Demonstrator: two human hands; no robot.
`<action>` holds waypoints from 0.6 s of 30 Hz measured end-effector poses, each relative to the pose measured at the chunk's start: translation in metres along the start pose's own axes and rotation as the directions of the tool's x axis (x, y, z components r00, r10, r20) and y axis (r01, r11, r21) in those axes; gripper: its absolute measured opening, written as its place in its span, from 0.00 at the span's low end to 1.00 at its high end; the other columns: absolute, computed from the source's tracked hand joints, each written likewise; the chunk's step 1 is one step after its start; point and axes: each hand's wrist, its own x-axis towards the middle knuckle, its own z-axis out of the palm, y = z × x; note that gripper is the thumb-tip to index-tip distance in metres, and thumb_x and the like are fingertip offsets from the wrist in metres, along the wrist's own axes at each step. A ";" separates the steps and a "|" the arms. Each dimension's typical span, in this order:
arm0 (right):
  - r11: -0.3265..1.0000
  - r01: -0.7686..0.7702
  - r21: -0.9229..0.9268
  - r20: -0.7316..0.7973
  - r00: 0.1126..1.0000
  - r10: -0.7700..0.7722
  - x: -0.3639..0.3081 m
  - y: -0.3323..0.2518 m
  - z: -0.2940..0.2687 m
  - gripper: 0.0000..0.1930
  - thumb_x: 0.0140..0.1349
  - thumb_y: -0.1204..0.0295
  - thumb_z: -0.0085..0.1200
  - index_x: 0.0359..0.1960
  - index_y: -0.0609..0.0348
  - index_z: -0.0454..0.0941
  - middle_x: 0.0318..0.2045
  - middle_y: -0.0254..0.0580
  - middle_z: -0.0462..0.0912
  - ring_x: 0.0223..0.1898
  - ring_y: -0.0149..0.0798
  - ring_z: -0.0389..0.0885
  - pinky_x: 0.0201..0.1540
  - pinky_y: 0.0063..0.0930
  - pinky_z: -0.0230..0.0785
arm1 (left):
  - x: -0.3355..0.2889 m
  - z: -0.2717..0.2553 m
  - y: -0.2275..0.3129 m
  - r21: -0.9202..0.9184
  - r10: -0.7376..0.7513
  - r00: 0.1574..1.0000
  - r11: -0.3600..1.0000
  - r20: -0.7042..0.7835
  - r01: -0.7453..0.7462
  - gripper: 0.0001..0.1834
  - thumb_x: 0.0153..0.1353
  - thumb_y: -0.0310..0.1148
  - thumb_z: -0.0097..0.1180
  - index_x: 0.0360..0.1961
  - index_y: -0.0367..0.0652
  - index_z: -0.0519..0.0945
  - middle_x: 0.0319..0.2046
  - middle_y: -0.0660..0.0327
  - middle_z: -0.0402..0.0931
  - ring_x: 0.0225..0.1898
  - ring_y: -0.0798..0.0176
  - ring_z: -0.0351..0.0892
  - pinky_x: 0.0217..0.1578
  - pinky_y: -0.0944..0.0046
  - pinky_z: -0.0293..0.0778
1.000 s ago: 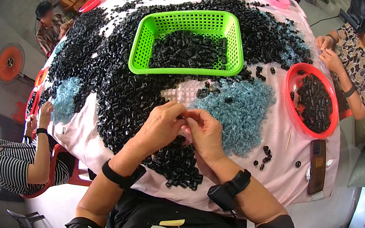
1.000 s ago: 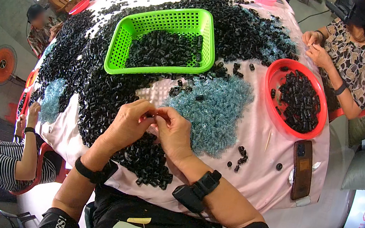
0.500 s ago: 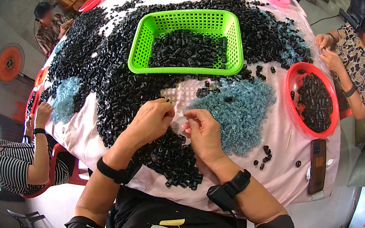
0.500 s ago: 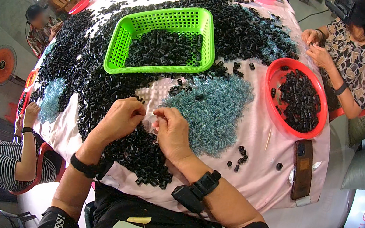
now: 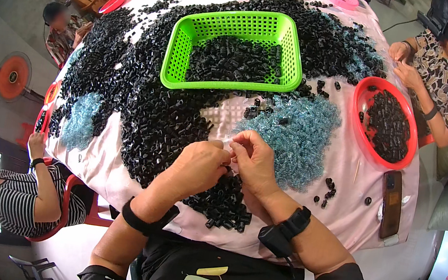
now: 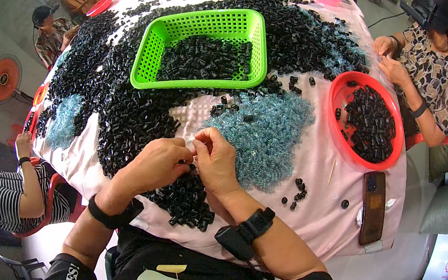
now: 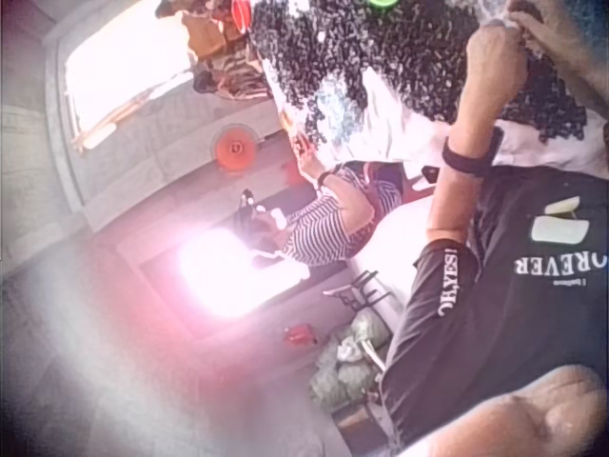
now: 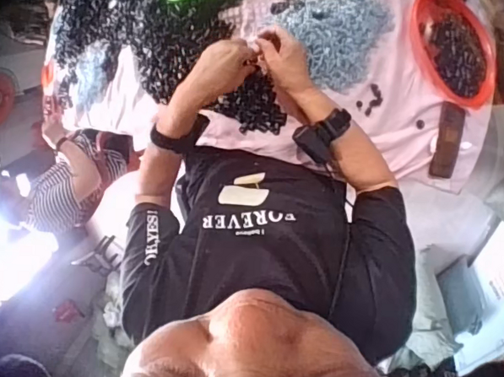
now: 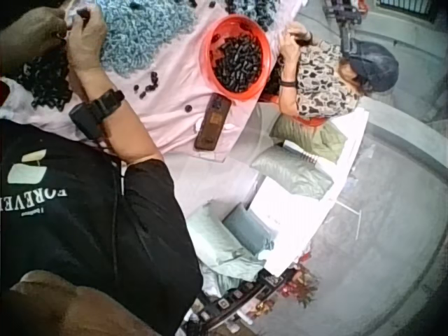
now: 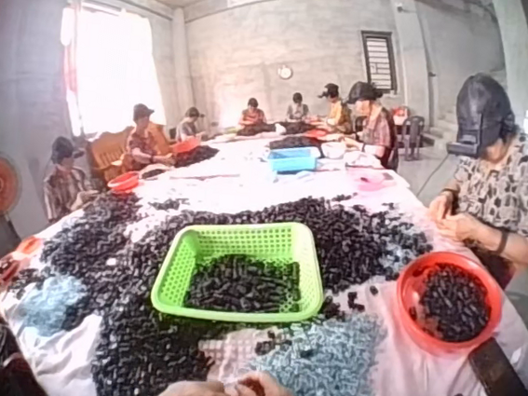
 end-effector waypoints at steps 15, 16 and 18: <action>0.980 -0.054 0.193 0.029 0.998 0.050 0.000 0.001 -0.001 0.04 0.65 0.75 0.62 0.35 0.62 0.82 0.28 0.31 0.84 0.30 0.22 0.79 0.34 0.19 0.72 | -0.005 0.004 -0.003 -0.109 -0.197 0.975 0.976 -0.100 0.186 0.08 0.58 0.31 0.61 0.33 0.35 0.83 0.29 0.47 0.82 0.33 0.42 0.84 0.35 0.49 0.78; 0.982 -0.045 0.184 0.038 0.999 0.039 0.000 0.000 -0.002 0.03 0.65 0.75 0.62 0.36 0.62 0.83 0.28 0.31 0.84 0.31 0.22 0.79 0.36 0.19 0.72 | -0.006 0.003 -0.003 -0.225 -0.228 0.962 0.955 -0.151 0.191 0.08 0.58 0.29 0.61 0.34 0.33 0.83 0.30 0.47 0.83 0.34 0.42 0.85 0.35 0.52 0.78; 0.969 -0.073 0.235 0.045 0.997 0.064 -0.002 -0.008 -0.001 0.03 0.65 0.76 0.62 0.35 0.62 0.83 0.29 0.30 0.84 0.32 0.22 0.80 0.36 0.19 0.73 | -0.007 0.003 -0.004 -0.270 -0.242 0.957 0.943 -0.160 0.193 0.09 0.60 0.28 0.62 0.38 0.32 0.84 0.31 0.46 0.84 0.34 0.46 0.86 0.36 0.56 0.79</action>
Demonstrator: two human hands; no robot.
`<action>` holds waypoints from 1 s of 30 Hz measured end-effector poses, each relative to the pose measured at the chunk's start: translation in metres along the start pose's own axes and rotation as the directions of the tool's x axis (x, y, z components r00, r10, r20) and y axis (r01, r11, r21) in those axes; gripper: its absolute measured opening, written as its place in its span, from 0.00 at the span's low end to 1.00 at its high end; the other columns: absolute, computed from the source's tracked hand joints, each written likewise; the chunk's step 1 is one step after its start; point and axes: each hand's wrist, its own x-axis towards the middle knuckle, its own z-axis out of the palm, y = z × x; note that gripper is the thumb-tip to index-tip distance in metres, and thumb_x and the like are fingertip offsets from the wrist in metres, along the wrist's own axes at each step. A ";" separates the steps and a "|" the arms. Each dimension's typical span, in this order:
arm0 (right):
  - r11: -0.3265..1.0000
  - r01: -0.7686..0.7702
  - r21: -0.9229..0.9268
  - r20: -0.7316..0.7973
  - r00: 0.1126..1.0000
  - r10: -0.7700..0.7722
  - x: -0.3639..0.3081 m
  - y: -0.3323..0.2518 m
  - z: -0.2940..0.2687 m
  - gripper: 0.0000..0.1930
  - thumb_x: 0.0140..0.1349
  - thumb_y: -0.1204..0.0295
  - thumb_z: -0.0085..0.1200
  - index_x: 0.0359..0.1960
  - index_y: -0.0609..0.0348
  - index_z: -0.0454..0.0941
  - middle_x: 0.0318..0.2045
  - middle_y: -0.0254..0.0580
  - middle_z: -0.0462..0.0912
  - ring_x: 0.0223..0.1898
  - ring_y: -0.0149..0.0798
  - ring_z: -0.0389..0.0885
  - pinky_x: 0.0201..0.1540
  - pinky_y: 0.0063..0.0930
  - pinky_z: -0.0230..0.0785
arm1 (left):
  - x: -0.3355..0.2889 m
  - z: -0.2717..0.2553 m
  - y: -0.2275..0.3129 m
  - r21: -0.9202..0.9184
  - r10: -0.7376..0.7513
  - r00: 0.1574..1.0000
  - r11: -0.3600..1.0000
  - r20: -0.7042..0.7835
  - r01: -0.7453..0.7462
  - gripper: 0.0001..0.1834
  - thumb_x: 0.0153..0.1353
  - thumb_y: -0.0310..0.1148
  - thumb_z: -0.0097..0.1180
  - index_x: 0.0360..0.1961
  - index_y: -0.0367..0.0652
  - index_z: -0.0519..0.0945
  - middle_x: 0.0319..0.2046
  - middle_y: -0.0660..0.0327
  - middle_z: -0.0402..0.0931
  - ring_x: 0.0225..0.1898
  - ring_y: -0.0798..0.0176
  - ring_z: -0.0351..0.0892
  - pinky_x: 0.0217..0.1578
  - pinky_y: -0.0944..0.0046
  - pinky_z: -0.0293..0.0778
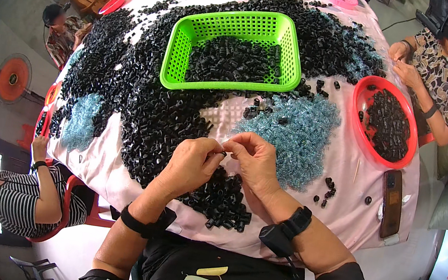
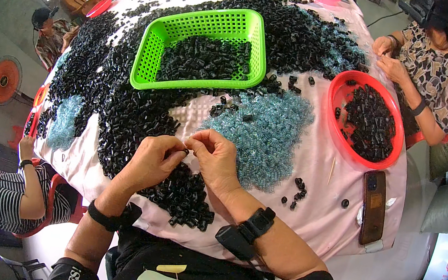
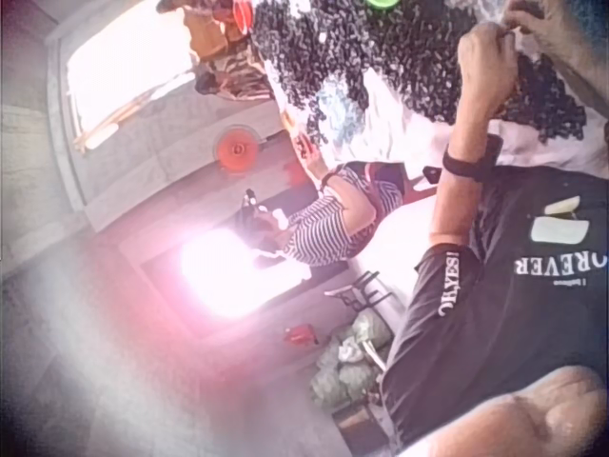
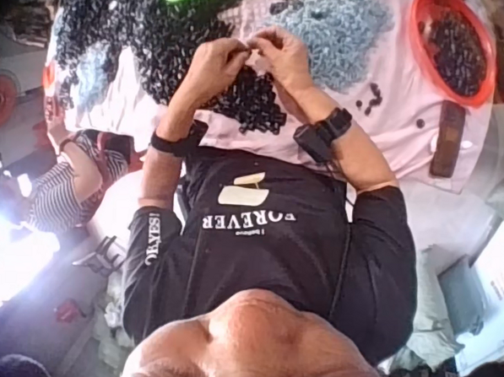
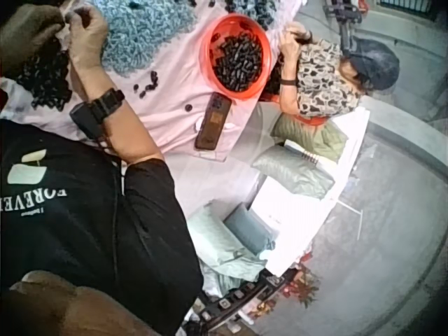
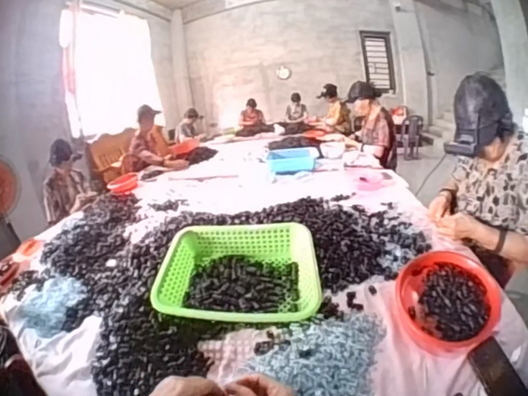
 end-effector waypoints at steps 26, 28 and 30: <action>0.953 -0.035 0.300 0.049 0.999 0.022 -0.003 -0.006 0.003 0.16 0.68 0.78 0.61 0.56 0.64 0.78 0.45 0.43 0.88 0.45 0.29 0.85 0.49 0.20 0.78 | -0.003 0.016 0.008 -0.458 -0.191 0.979 0.878 -0.075 0.136 0.08 0.69 0.28 0.59 0.41 0.32 0.82 0.27 0.70 0.78 0.29 0.78 0.71 0.29 0.73 0.69; 0.931 -0.101 0.351 0.049 0.995 0.090 -0.002 -0.008 0.005 0.16 0.68 0.78 0.60 0.57 0.64 0.78 0.47 0.42 0.86 0.46 0.28 0.84 0.49 0.20 0.78 | -0.003 0.014 0.011 -0.456 -0.220 0.973 0.874 -0.069 0.165 0.08 0.69 0.28 0.59 0.42 0.32 0.82 0.28 0.70 0.78 0.30 0.78 0.72 0.30 0.73 0.70; 0.940 -0.137 0.311 0.048 0.991 0.129 -0.002 -0.011 0.002 0.16 0.68 0.78 0.60 0.57 0.64 0.78 0.47 0.41 0.86 0.47 0.28 0.84 0.49 0.20 0.77 | -0.002 0.013 0.011 -0.456 -0.247 0.967 0.869 -0.064 0.192 0.09 0.69 0.28 0.59 0.42 0.32 0.82 0.28 0.70 0.78 0.30 0.78 0.73 0.30 0.73 0.70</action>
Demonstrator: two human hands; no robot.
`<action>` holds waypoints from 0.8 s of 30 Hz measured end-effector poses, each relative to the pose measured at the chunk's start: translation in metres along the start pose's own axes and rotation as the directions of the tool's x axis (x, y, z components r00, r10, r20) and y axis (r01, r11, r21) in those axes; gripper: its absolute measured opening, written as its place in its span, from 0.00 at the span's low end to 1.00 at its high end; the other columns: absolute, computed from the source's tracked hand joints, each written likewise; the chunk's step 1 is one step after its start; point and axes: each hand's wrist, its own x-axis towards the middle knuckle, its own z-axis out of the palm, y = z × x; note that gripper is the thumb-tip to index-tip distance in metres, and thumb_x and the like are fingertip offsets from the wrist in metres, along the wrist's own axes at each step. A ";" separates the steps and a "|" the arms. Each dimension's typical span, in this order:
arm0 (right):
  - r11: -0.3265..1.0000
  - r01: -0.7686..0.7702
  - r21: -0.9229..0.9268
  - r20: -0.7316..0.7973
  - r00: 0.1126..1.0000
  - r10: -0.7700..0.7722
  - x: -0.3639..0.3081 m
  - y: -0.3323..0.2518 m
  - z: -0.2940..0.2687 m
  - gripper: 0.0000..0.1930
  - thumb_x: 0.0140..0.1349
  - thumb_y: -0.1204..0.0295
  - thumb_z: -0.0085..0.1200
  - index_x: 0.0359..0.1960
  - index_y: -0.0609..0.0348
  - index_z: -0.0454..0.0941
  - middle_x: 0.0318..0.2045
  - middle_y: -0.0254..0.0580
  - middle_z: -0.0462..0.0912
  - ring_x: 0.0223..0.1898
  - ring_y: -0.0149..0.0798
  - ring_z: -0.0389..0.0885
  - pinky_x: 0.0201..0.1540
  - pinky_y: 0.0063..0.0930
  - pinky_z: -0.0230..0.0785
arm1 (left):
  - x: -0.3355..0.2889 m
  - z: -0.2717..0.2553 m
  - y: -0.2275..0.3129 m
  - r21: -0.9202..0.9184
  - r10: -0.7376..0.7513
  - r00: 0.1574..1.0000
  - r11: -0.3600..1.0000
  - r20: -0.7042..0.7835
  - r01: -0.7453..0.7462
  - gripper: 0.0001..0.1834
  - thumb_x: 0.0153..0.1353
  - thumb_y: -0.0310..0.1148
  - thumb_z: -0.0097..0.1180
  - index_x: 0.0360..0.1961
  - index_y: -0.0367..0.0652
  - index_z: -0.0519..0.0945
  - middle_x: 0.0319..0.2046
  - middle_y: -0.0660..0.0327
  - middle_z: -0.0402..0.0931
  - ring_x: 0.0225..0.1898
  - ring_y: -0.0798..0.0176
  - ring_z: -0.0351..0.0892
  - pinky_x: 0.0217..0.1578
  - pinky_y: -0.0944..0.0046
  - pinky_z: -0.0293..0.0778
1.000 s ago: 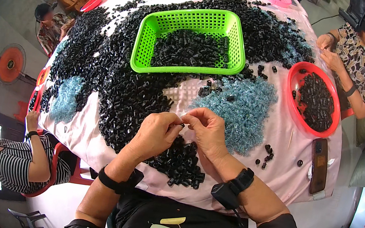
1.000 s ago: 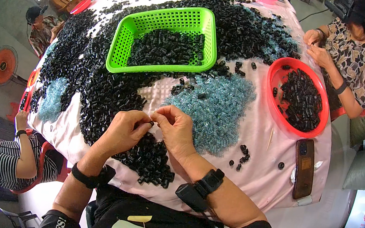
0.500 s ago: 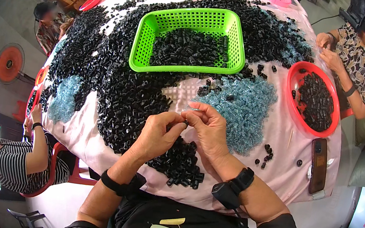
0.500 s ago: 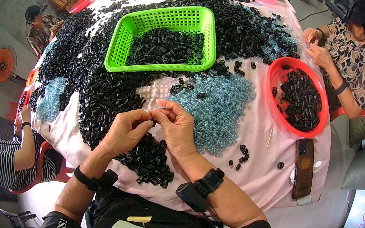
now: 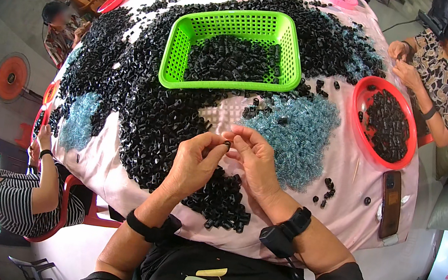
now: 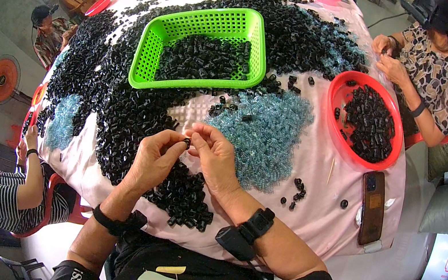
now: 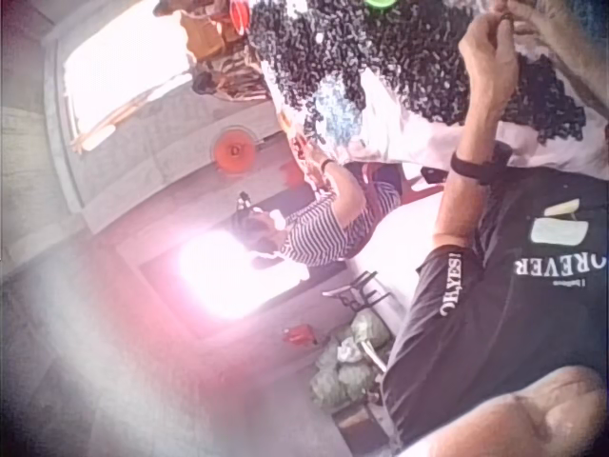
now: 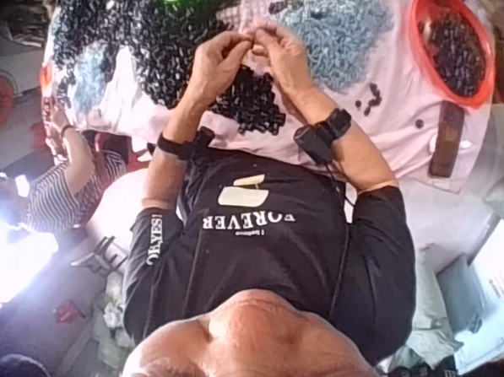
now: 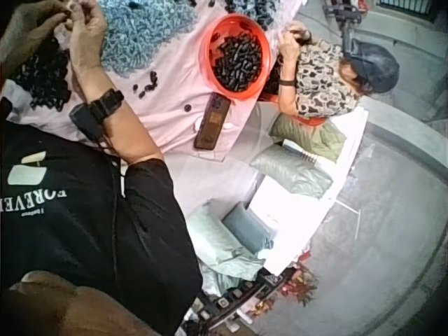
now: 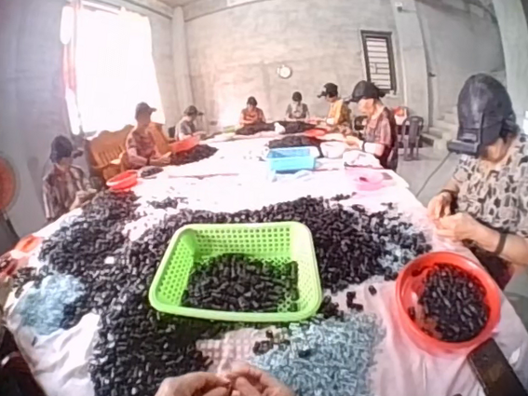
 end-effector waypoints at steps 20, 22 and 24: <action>0.987 0.011 -0.161 0.033 0.999 -0.006 0.000 0.005 -0.003 0.08 0.67 0.79 0.58 0.47 0.64 0.82 0.35 0.33 0.85 0.36 0.23 0.81 0.38 0.18 0.73 | 0.007 -0.011 0.002 -0.213 -0.174 0.958 0.951 0.226 0.223 0.11 0.75 0.27 0.47 0.51 0.34 0.77 0.33 0.64 0.79 0.31 0.73 0.80 0.31 0.74 0.75; 0.982 0.045 -0.184 0.087 0.996 -0.029 0.000 0.004 -0.002 0.08 0.68 0.79 0.57 0.47 0.64 0.81 0.34 0.33 0.84 0.35 0.23 0.81 0.37 0.18 0.74 | 0.008 -0.012 -0.001 -0.207 -0.171 0.955 0.953 0.240 0.223 0.11 0.74 0.26 0.46 0.51 0.33 0.76 0.34 0.63 0.80 0.31 0.73 0.80 0.32 0.73 0.76; 0.986 0.036 -0.163 0.093 0.995 -0.021 0.000 0.005 -0.002 0.08 0.68 0.79 0.57 0.47 0.63 0.81 0.34 0.32 0.84 0.35 0.23 0.81 0.35 0.17 0.73 | 0.008 -0.011 -0.002 -0.202 -0.168 0.952 0.954 0.255 0.222 0.11 0.74 0.25 0.45 0.51 0.32 0.76 0.35 0.63 0.80 0.32 0.73 0.81 0.34 0.73 0.78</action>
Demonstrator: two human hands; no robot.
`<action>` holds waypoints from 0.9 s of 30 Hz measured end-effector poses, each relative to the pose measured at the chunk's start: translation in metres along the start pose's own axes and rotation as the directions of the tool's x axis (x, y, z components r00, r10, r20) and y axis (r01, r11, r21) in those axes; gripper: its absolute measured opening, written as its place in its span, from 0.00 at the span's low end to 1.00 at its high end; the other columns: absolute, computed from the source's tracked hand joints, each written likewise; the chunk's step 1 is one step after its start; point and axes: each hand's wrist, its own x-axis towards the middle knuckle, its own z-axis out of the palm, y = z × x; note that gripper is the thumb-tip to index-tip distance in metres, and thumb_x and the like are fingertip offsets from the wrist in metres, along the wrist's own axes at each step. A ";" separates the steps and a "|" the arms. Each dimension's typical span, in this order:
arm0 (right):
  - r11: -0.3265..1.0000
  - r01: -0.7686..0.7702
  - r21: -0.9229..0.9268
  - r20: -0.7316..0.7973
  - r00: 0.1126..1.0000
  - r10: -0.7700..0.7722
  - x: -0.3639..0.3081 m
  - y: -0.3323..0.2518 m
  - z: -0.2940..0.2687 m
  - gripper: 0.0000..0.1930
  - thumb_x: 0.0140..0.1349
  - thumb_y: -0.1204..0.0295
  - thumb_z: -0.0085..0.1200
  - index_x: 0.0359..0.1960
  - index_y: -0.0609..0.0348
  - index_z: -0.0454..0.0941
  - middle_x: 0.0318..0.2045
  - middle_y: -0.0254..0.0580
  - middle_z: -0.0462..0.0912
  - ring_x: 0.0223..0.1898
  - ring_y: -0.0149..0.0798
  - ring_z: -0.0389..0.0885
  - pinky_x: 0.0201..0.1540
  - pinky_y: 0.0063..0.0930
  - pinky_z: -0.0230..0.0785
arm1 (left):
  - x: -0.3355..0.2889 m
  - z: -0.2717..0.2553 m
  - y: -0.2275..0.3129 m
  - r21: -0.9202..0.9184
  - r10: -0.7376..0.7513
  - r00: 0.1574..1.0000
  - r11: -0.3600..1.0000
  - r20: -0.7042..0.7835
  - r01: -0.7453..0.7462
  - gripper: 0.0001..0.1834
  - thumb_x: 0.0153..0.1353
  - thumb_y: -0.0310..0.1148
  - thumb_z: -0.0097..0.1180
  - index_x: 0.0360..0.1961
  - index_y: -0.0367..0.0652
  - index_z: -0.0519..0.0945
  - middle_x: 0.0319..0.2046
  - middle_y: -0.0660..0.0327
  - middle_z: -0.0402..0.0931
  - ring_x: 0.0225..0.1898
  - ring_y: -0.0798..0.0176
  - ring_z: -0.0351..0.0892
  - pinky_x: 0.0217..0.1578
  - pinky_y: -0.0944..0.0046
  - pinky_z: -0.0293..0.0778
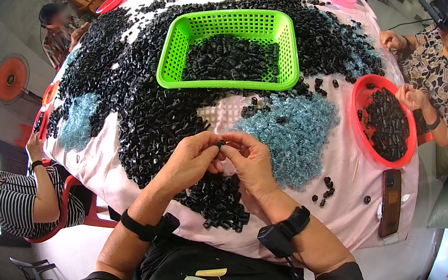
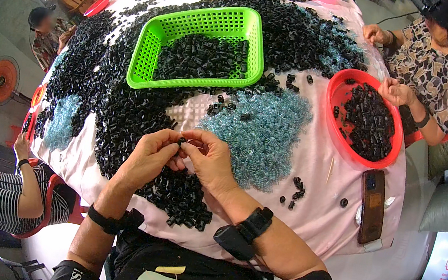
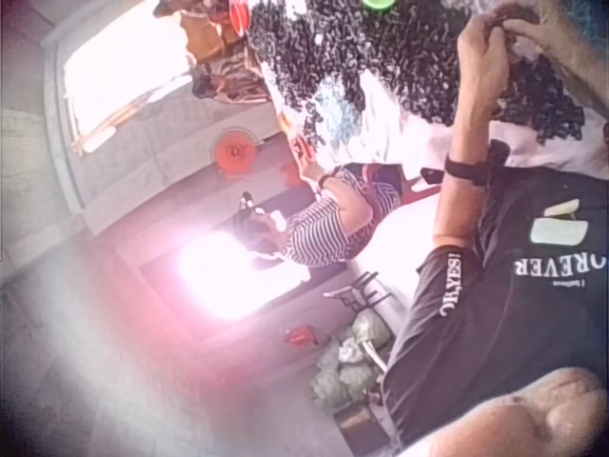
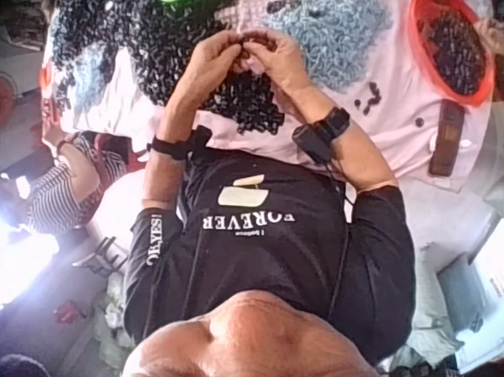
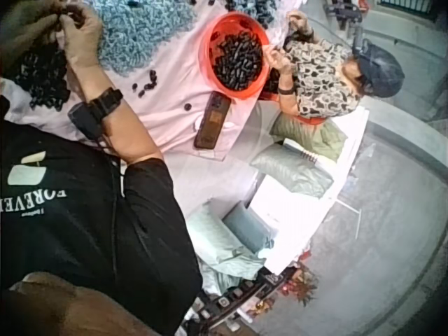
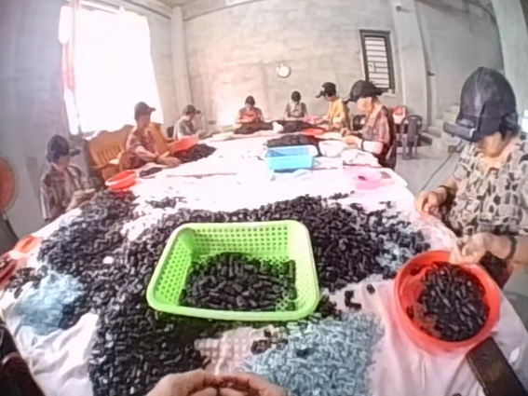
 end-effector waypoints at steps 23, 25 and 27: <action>0.991 0.039 -0.132 -0.104 0.993 -0.053 0.006 0.013 -0.006 0.04 0.70 0.81 0.53 0.44 0.64 0.76 0.37 0.38 0.84 0.36 0.29 0.86 0.41 0.23 0.81 | -0.003 -0.013 0.001 -0.195 -0.019 0.997 0.981 -0.076 0.004 0.13 0.72 0.25 0.49 0.52 0.30 0.81 0.44 0.57 0.83 0.44 0.67 0.85 0.49 0.69 0.81; 0.993 0.065 -0.103 -0.076 0.994 -0.073 0.008 0.018 -0.008 0.05 0.69 0.81 0.54 0.45 0.64 0.78 0.36 0.38 0.85 0.37 0.29 0.86 0.41 0.23 0.80 | -0.003 -0.014 0.001 -0.121 0.011 0.996 0.992 -0.083 -0.021 0.13 0.70 0.23 0.49 0.51 0.30 0.81 0.45 0.57 0.83 0.45 0.66 0.85 0.49 0.69 0.80; 0.989 0.067 -0.130 -0.083 0.993 -0.078 0.007 0.020 -0.008 0.06 0.68 0.81 0.55 0.45 0.64 0.78 0.36 0.38 0.85 0.37 0.28 0.86 0.41 0.23 0.80 | -0.002 -0.014 -0.001 -0.046 0.040 0.995 0.998 -0.089 -0.045 0.13 0.69 0.21 0.49 0.51 0.30 0.81 0.45 0.57 0.83 0.46 0.66 0.85 0.49 0.69 0.80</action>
